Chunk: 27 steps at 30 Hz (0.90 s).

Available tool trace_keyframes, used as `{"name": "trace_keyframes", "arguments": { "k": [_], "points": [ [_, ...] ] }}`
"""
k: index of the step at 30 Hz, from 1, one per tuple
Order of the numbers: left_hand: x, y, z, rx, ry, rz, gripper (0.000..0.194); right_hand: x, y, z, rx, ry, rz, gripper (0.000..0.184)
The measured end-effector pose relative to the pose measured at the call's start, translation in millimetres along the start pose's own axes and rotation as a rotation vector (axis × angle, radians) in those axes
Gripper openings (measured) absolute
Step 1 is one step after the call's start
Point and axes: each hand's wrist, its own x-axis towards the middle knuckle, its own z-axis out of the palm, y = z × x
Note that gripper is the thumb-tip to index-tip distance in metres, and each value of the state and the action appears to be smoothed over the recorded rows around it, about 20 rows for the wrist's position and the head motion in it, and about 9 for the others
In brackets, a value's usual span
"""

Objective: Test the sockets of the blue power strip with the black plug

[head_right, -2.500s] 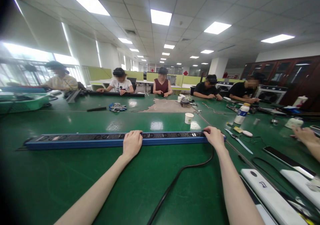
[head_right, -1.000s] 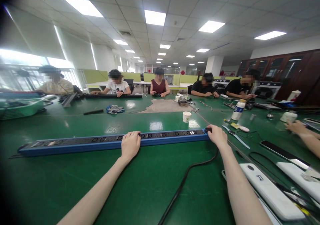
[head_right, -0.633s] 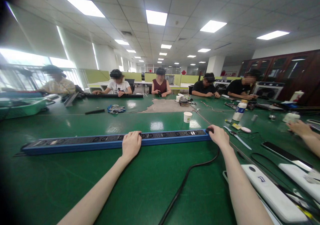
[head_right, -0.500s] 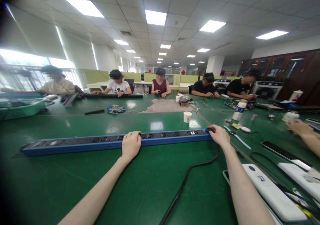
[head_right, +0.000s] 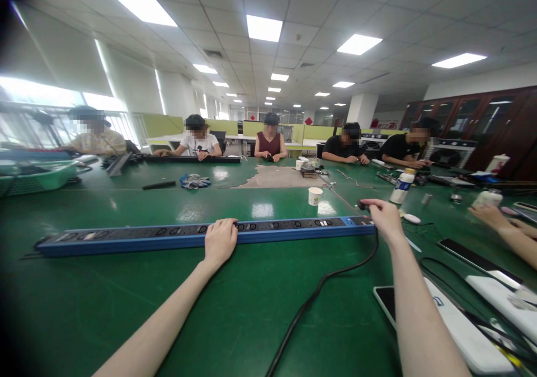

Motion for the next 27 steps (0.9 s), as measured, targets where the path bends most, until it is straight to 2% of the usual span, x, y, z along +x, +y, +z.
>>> {"name": "trace_keyframes", "arguments": {
  "k": [4,8,10,13,16,19,21,24,27],
  "points": [
    [0.3,0.3,-0.7,0.002,0.001,0.001,0.030,-4.5,11.3,-8.4,0.045,-0.214,0.130,0.039],
    [0.2,0.3,-0.9,0.003,-0.001,0.000,0.031,-13.3,19.3,-13.1,-0.005,-0.447,0.267,0.043],
    [0.1,0.5,-0.9,0.004,-0.003,0.001,0.031,-16.1,21.4,-14.9,-0.019,-0.524,0.224,0.045],
    [-0.1,1.0,-0.9,0.013,-0.003,-0.002,0.031,-17.2,22.6,-15.6,-0.035,-0.559,0.098,0.044],
    [-0.1,1.4,-1.1,0.020,-0.001,-0.003,0.031,-15.7,18.4,-15.3,-0.103,-0.542,0.047,0.042],
    [0.0,1.1,-1.4,0.014,-0.001,-0.002,0.031,-13.5,2.3,-17.3,-0.236,-0.479,-0.044,0.039],
    [0.1,0.5,-1.6,0.008,-0.001,-0.005,0.031,-13.3,-16.6,-20.6,-0.391,-0.350,-0.142,0.039],
    [-0.1,-0.2,-2.2,-0.005,-0.001,-0.014,0.032,-16.9,-53.9,-25.3,-0.588,-0.062,-0.243,0.042],
    [-0.7,-0.6,-3.2,-0.015,-0.001,-0.013,0.032,-19.8,-93.1,-26.4,-0.545,0.126,-0.308,0.047]
  ]
}}
